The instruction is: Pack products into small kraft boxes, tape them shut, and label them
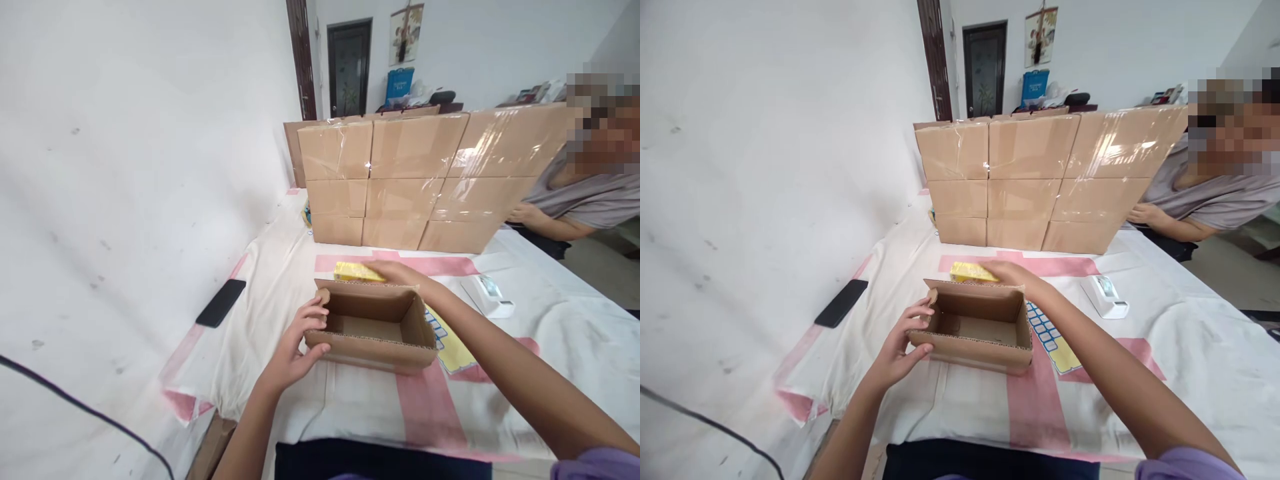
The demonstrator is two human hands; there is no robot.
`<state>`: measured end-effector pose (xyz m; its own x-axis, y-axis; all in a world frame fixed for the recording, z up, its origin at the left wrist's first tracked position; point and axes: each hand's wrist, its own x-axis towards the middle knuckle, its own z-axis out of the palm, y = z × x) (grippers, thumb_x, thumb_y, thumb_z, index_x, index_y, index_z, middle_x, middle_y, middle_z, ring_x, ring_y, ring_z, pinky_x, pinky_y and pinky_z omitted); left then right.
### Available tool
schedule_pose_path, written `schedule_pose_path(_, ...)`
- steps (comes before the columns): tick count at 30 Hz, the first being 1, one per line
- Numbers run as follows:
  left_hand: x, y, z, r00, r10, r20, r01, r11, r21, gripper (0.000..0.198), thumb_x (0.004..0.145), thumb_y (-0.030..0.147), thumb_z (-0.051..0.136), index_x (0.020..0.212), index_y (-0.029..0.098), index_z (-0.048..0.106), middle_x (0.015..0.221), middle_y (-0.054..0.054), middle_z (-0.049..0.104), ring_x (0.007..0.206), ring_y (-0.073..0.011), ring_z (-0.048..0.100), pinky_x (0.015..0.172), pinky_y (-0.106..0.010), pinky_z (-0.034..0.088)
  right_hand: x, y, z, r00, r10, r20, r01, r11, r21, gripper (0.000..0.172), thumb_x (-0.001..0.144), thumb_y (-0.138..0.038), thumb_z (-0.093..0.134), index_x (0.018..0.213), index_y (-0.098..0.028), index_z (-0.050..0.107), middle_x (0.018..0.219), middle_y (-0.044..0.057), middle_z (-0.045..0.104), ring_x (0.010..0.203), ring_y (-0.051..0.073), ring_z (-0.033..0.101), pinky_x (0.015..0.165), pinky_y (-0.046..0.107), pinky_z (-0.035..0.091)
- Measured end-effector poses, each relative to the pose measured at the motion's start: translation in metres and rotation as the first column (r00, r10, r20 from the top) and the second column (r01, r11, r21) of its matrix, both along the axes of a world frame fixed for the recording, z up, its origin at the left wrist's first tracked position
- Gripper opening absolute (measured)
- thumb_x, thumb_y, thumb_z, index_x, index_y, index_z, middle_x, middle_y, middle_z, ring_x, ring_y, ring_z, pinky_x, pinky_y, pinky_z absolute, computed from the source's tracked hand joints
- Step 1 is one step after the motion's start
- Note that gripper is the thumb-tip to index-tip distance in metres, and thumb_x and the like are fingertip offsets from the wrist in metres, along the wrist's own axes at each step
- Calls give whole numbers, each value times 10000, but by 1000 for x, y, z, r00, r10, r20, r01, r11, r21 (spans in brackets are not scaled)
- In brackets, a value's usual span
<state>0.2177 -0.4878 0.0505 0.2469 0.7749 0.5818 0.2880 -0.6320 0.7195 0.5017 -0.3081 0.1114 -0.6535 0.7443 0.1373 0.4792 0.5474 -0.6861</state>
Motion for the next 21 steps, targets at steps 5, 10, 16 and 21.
schedule_pose_path(5, 1, 0, 2, 998, 45, -45, -41, 996, 74, 369, 902, 175, 667, 1219, 331, 563, 1335, -87, 470, 1467, -316, 358, 1179, -607, 365, 45, -35, 38, 800, -251, -546, 403, 897, 179, 726, 847, -466, 751, 1495, -278, 485, 1461, 110, 579, 1311, 330, 575, 1061, 544, 496)
schedule_pose_path(10, 4, -1, -6, 991, 133, -23, -131, 988, 83, 343, 861, 223, 724, 1173, 336, 635, 1299, -81, 416, 1400, -307, 393, 1140, -562, 427, 42, -99, 86, 948, -23, -318, 92, 975, 203, 651, 882, -394, 716, 1491, -323, 497, 1398, 65, 628, 1205, 312, 648, 943, 474, 580)
schedule_pose_path(16, -1, -3, -21, 975, 197, 103, -202, 979, 37, 250, 847, 284, 742, 1066, 280, 622, 1347, -85, 422, 1352, -297, 432, 1093, -539, 474, 5, -118, 96, 969, 112, 219, -152, 973, 175, 604, 918, -264, 565, 1513, -312, 469, 1256, 62, 686, 982, 261, 691, 729, 347, 566)
schedule_pose_path(21, 2, -4, -23, 972, 213, 101, -223, 969, 105, 268, 865, 269, 724, 1100, 276, 597, 1356, -96, 424, 1366, -277, 436, 1129, -512, 431, 4, -114, 100, 923, 3, 384, -54, 991, 121, 438, 852, -295, 624, 1286, -245, 596, 988, 70, 724, 754, 230, 673, 583, 297, 461)
